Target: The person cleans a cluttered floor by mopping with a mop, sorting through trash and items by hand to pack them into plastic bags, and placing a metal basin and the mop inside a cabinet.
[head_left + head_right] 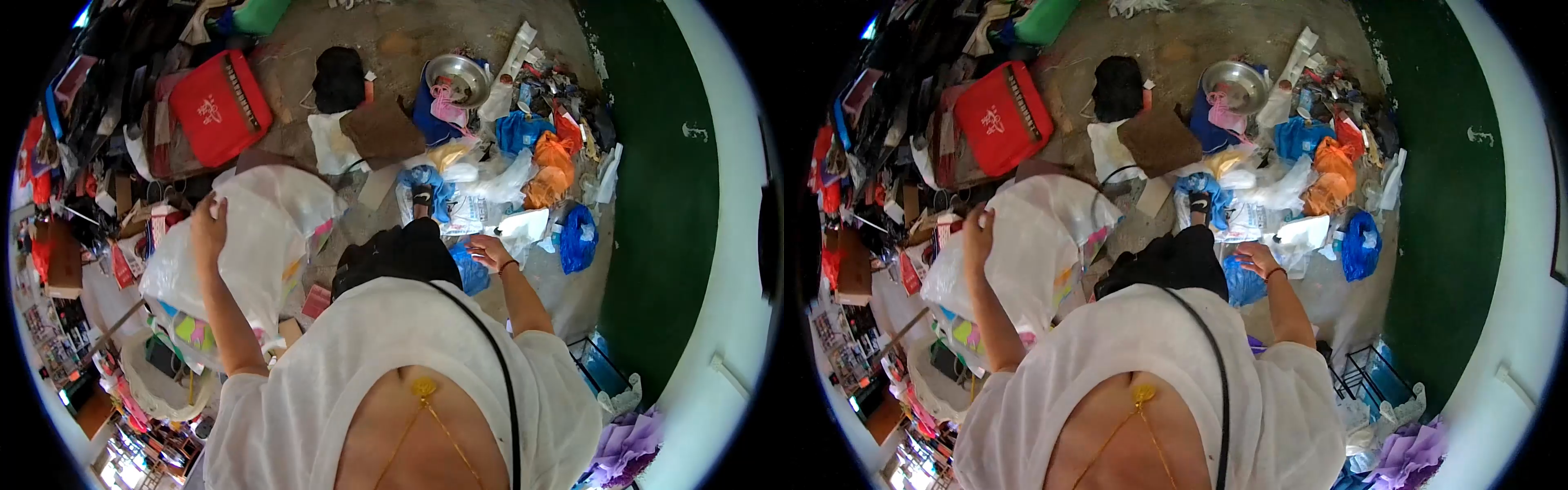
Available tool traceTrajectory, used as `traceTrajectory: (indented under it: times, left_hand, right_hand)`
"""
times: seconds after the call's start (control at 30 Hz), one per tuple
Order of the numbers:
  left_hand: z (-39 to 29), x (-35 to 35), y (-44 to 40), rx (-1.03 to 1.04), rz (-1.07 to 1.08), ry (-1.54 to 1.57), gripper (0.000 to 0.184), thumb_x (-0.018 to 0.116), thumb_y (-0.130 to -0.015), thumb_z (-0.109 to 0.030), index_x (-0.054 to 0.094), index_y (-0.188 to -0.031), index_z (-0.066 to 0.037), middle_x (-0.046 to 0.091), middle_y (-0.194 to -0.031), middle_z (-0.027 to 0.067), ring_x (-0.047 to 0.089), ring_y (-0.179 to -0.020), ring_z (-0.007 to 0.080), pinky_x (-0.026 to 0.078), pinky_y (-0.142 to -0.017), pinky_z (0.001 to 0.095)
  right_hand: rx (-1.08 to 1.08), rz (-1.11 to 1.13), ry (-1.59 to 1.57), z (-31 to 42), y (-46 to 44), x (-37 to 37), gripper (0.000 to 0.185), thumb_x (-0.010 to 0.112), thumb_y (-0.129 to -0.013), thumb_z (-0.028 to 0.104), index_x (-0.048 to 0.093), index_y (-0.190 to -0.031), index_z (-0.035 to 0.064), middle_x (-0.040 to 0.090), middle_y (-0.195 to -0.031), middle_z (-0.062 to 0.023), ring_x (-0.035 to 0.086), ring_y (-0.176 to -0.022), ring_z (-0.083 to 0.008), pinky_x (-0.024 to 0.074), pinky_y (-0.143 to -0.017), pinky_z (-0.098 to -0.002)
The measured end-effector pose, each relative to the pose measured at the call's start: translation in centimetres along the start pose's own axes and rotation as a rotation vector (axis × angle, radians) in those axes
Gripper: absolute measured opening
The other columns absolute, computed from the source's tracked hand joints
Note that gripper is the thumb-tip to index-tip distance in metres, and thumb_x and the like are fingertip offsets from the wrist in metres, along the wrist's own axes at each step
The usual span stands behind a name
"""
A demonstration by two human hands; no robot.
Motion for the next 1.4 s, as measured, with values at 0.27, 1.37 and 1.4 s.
traceTrajectory:
  times: [0.27,1.37,1.4]
  left_hand:
    - [-2.1,20.3,-0.7,-0.209,0.583,0.097,0.038,0.053,-0.079,-0.026,0.053,-0.106,0.000,0.059,-0.078,0.0185,0.058,-0.075,0.0316,0.045,-0.068,0.0361]
    - [15.7,44.0,10.6,-1.022,0.975,0.474,0.032,0.047,-0.087,-0.027,0.050,-0.104,0.000,0.061,-0.078,0.0116,0.060,-0.063,0.0178,0.048,-0.054,0.0272]
    - [15.2,43.6,9.9,-1.005,0.979,0.485,0.032,0.047,-0.087,-0.027,0.050,-0.104,0.000,0.061,-0.078,0.0116,0.060,-0.063,0.0178,0.048,-0.054,0.0272]
  right_hand:
    - [-0.363,-0.262,2.080,14.4,-13.7,-10.1,0.011,0.053,-0.073,0.015,0.059,-0.071,0.0057,0.057,-0.061,-0.0050,0.054,-0.052,-0.0158,0.0427,-0.047,-0.0270]
    - [-0.729,-0.953,1.832,42.2,-51.7,-12.3,0.019,0.043,-0.078,0.015,0.057,-0.088,0.0063,0.059,-0.091,-0.0131,0.055,-0.088,-0.0290,0.0404,-0.078,-0.0429]
    - [-0.818,-0.982,1.692,42.8,-48.0,-12.0,0.019,0.043,-0.079,0.017,0.057,-0.085,0.0055,0.058,-0.089,-0.0145,0.055,-0.084,-0.0303,0.0419,-0.074,-0.0416]
Point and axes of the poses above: each hand's wrist, its own y-axis away from the middle knuckle, its own x-axis out of the palm, z = x × y, the point moved 10 cm from there along -y, towards the middle knuckle
